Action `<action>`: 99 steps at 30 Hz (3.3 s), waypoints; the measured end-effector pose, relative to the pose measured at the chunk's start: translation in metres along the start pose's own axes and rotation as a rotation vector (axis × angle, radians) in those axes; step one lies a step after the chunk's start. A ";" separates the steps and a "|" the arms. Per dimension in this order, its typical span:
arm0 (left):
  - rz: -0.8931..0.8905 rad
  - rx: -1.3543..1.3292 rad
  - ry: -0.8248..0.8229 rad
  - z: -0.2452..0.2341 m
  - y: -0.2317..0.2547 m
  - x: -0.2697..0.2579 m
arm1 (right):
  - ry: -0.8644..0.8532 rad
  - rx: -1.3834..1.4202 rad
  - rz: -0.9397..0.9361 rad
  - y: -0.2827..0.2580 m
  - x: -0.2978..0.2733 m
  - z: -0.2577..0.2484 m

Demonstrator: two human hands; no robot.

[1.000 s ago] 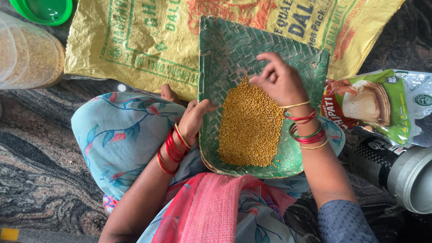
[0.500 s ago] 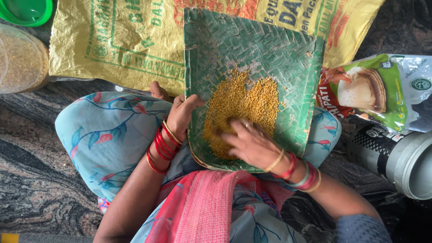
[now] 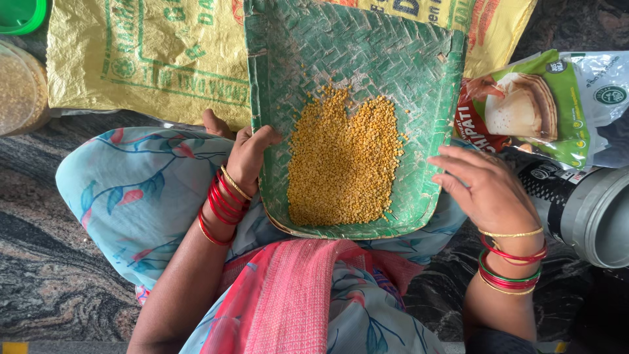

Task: The person sits on the floor and winnows yellow split peas using a green woven tray. They repeatedly toss the grains into the air to separate chaff and then pour the cleaned grains into a clear plastic container. The person also picks out debris by hand and transfers the remaining grains from a yellow sack into the tray.

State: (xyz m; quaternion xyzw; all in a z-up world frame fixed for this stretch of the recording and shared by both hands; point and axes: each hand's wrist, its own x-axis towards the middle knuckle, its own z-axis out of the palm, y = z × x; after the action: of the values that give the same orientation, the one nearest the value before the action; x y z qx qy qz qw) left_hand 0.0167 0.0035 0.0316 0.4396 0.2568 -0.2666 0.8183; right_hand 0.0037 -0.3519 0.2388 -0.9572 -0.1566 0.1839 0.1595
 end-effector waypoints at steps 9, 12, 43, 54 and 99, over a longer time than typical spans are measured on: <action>-0.050 -0.017 0.015 0.000 0.000 0.002 | 0.077 0.268 0.205 -0.003 0.019 0.002; -0.035 0.004 0.041 0.001 0.000 0.003 | 0.059 0.190 0.155 0.000 0.020 0.001; 0.087 0.059 -0.033 -0.010 -0.013 0.013 | -0.319 0.259 -0.137 -0.037 0.082 0.105; 0.039 0.065 -0.025 -0.009 -0.013 0.017 | 0.062 -0.042 -0.008 0.002 -0.007 0.052; 0.458 -0.076 -0.281 0.077 0.170 -0.087 | 0.734 1.711 0.102 0.086 0.081 0.036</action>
State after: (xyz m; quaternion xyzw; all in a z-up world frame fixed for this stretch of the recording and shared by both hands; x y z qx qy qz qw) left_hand 0.0804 0.0357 0.2243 0.4140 0.0445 -0.1229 0.9008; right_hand 0.0816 -0.3914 0.1514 -0.5180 0.1348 -0.0705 0.8417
